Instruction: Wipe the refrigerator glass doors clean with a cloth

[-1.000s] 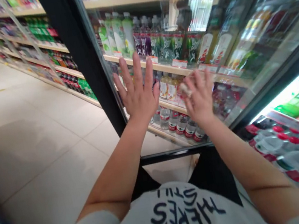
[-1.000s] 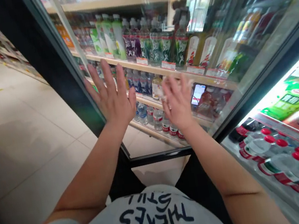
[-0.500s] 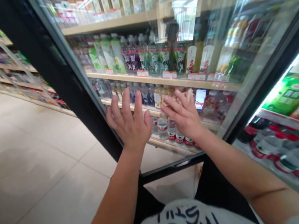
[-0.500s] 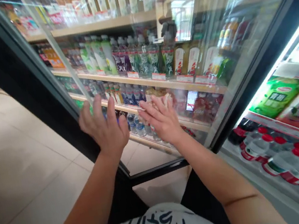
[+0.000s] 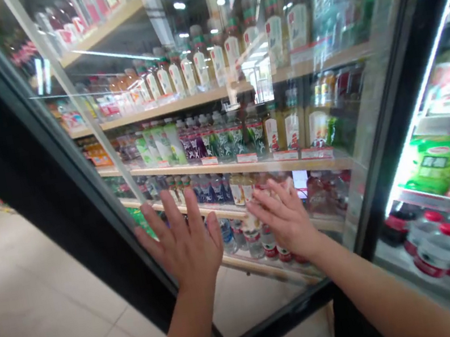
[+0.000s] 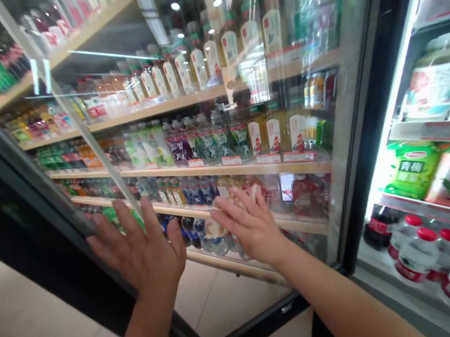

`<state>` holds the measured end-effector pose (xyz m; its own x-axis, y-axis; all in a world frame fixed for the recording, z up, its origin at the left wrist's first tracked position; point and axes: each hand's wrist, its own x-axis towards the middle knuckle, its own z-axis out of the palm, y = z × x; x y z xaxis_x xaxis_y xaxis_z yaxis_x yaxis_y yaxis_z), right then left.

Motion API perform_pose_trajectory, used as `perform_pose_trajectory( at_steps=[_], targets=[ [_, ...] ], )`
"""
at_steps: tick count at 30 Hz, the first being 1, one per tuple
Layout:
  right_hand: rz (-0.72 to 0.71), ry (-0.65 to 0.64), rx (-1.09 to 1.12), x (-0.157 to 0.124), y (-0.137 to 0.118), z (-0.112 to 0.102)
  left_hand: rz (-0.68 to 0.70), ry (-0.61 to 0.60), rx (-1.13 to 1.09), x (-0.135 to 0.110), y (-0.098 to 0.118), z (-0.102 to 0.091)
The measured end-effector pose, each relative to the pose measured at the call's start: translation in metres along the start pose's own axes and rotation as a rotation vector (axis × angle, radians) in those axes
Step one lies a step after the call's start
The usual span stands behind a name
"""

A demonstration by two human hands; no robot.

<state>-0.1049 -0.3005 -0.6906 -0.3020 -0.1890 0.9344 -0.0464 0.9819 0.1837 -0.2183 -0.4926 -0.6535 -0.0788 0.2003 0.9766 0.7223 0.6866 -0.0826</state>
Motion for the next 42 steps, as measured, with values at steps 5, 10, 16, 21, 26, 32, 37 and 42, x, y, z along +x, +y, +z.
perform_pose_trajectory(
  at_steps=[5, 10, 16, 21, 26, 32, 37, 42],
  targets=[
    [0.246, 0.271, -0.002, 0.031, 0.011, -0.005, 0.010, 0.016, 0.018, -0.001, 0.000, -0.002],
    [0.079, 0.017, -0.013, 0.026, -0.020, 0.002, -0.021, 0.125, -0.009, 0.027, 0.006, -0.019],
    [0.145, 0.163, -0.031, 0.040, 0.012, -0.009, -0.022, 0.102, -0.189, 0.132, 0.023, -0.030],
    [0.298, 0.377, -0.083, 0.047, 0.036, -0.018, 0.064, 0.008, -0.305, 0.170, 0.036, -0.009],
    [-0.077, 0.090, -0.011, 0.071, 0.045, -0.020, 0.037, -0.047, -0.255, 0.163, 0.038, -0.004],
    [0.179, 0.296, -0.135, 0.149, 0.077, -0.021, -0.013, -0.100, -0.293, 0.166, 0.040, -0.008],
    [-0.167, 0.106, -0.059, 0.174, 0.078, -0.017, -0.028, -0.133, -0.382, 0.162, 0.040, -0.012],
    [0.099, 0.423, -0.027, 0.193, 0.110, -0.027, -0.030, -0.167, -0.445, 0.171, 0.038, -0.025]
  ],
)
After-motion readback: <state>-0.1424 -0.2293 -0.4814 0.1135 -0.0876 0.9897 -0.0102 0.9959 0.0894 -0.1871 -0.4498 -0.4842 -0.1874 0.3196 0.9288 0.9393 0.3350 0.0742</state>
